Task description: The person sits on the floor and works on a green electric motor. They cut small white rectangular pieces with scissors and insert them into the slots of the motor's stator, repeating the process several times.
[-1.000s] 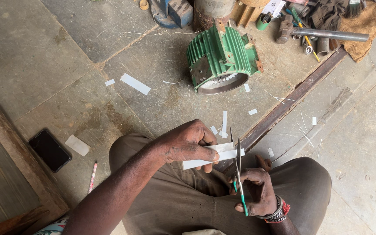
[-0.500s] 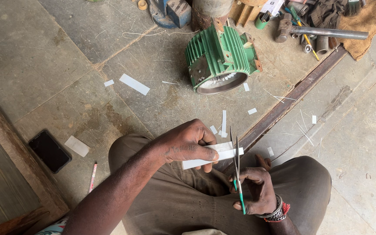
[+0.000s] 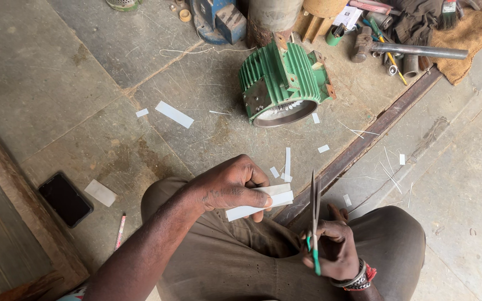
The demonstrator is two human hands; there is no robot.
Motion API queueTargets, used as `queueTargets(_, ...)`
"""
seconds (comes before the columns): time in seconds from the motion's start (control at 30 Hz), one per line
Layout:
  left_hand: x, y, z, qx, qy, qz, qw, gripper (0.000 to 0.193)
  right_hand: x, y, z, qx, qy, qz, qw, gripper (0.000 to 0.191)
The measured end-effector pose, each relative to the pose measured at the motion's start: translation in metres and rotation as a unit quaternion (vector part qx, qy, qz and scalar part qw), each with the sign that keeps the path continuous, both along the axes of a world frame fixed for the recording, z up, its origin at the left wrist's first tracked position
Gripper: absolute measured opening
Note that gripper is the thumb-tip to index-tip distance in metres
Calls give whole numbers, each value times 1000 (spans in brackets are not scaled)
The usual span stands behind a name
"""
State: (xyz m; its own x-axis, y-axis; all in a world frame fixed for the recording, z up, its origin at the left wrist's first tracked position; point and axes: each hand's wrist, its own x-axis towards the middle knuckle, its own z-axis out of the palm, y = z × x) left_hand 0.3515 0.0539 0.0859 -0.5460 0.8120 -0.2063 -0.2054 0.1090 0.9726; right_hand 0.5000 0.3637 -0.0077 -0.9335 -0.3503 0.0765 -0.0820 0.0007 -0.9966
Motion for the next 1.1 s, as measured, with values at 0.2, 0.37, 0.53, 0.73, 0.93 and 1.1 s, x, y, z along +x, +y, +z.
queueTargets(0.2, 0, -9, -13, 10, 14, 13, 1000, 24, -2, -7, 1, -62, -27, 30, 997, 56)
queueTargets(0.37, -10, -9, -46, -223, 198, 88, 950, 17, -8, -4, -10, -5, -23, 10, 1000, 40)
queueTargets(0.53, -40, -10, -95, -358, 262, 196, 874, 31, -8, -7, -16, -55, -126, -55, 989, 44)
queueTargets(0.73, -52, -17, -136, -482, 175, 114, 851, 65, -14, -11, -14, -8, -113, -42, 993, 38)
queueTargets(0.93, -49, -17, -142, -449, 160, 111, 872, 128, -20, -15, -10, -3, -91, -42, 995, 36)
queueTargets(1.1, -50, -19, -150, -402, 126, 136, 897, 147, -24, -17, -9, 16, -93, -45, 995, 37)
